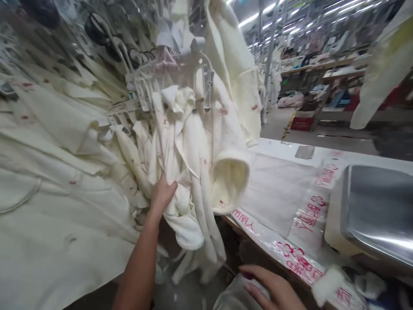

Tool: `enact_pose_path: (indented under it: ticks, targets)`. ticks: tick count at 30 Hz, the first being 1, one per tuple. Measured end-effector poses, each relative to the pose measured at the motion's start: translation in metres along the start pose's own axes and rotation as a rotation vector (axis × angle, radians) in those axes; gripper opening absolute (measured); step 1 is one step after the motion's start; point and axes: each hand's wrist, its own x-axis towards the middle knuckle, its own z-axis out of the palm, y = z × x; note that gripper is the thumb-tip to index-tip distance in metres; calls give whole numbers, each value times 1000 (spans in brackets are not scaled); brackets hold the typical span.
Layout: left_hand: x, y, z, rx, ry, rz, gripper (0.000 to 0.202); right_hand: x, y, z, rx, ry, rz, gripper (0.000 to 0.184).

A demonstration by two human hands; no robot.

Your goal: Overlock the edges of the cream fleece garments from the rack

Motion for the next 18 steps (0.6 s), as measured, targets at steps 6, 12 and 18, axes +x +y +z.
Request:
enact_pose_path:
  ticks: [6, 12, 18]
  targets:
    - [-24, 32, -12, -43, -115, 84, 39, 58, -7, 92, 167, 108, 63, 66]
    - [-84, 64, -44, -146, 48, 626, 91, 40, -54, 3, 432, 258, -42, 16]
    - [-96, 174, -92, -489, -424, 1197, 44, -20, -70, -125, 615, 332, -117, 60]
